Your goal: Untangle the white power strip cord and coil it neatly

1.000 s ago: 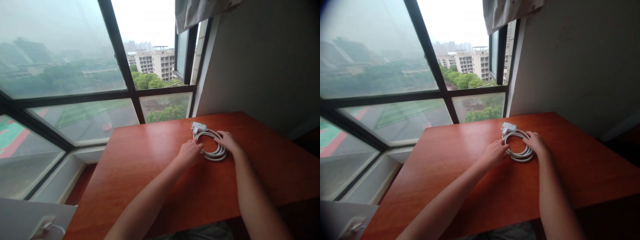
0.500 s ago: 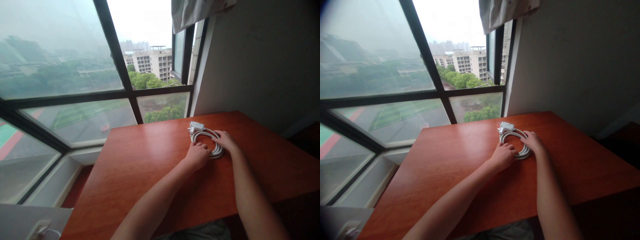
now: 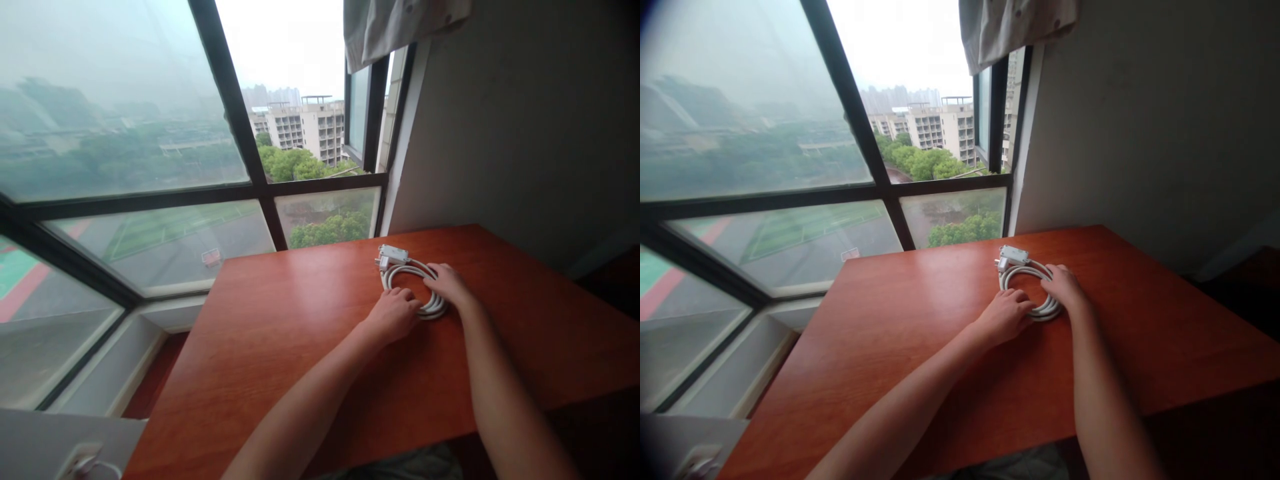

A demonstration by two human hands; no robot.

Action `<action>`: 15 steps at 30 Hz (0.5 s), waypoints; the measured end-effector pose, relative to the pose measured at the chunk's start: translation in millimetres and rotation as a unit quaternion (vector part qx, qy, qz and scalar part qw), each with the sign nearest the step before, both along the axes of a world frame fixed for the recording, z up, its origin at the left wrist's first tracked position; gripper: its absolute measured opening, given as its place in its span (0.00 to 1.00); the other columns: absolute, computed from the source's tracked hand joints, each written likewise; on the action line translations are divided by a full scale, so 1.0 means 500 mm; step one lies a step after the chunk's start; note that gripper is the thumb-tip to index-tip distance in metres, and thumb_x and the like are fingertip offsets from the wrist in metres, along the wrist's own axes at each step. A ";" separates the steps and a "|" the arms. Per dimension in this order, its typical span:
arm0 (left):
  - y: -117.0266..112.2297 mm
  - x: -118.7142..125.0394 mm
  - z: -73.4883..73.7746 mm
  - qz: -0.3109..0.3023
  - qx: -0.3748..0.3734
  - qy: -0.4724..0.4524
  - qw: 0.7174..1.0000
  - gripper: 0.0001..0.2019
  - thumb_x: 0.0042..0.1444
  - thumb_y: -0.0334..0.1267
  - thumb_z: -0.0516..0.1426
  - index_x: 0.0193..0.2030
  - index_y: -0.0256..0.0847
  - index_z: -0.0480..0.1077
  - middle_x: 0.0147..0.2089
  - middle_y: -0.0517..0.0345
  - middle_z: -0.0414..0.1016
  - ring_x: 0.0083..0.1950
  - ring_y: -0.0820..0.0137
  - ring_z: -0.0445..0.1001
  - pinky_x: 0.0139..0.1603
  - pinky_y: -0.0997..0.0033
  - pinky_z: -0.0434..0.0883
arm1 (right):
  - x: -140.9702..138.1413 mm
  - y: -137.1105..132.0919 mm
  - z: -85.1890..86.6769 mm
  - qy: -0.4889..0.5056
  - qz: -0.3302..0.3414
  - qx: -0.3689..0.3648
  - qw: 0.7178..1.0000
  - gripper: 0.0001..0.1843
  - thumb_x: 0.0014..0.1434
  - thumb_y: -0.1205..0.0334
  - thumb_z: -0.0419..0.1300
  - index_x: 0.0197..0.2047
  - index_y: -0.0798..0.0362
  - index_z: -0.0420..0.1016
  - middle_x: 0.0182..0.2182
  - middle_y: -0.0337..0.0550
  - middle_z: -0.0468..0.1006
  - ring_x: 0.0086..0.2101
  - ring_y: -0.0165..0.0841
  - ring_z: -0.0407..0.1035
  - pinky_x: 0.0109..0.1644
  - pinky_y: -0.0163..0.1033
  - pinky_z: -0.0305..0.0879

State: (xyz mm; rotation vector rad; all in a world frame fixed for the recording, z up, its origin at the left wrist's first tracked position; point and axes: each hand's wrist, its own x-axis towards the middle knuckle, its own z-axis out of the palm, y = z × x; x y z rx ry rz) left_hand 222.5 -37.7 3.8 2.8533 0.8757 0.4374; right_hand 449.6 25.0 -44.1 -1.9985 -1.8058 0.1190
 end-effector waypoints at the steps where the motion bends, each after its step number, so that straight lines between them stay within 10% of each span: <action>1: -0.001 -0.008 0.004 0.002 -0.002 -0.018 1.000 0.13 0.61 0.40 0.55 0.52 0.44 0.70 0.49 0.53 0.72 0.51 0.62 0.70 0.52 0.63 0.67 | -0.001 -0.001 0.003 -0.003 -0.006 0.016 1.000 0.22 0.52 0.62 0.59 0.50 0.58 0.75 0.43 0.55 0.76 0.44 0.44 0.71 0.48 0.42 0.65; 9: 0.038 -0.164 0.004 0.097 -0.118 -0.179 0.972 0.15 0.60 0.38 0.54 0.53 0.43 0.72 0.51 0.50 0.73 0.45 0.67 0.75 0.49 0.68 0.72 | -0.138 -0.011 0.079 0.204 0.039 0.153 0.966 0.21 0.56 0.58 0.57 0.51 0.55 0.74 0.44 0.53 0.78 0.37 0.39 0.73 0.46 0.44 0.69; 15: 0.072 -0.278 -0.052 0.289 -0.176 -0.289 0.895 0.13 0.62 0.39 0.52 0.48 0.39 0.74 0.40 0.54 0.79 0.36 0.70 0.76 0.39 0.71 0.73 | -0.368 -0.025 0.091 0.410 0.227 -0.030 0.883 0.21 0.59 0.51 0.55 0.50 0.55 0.72 0.33 0.47 0.81 0.28 0.34 0.74 0.30 0.36 0.68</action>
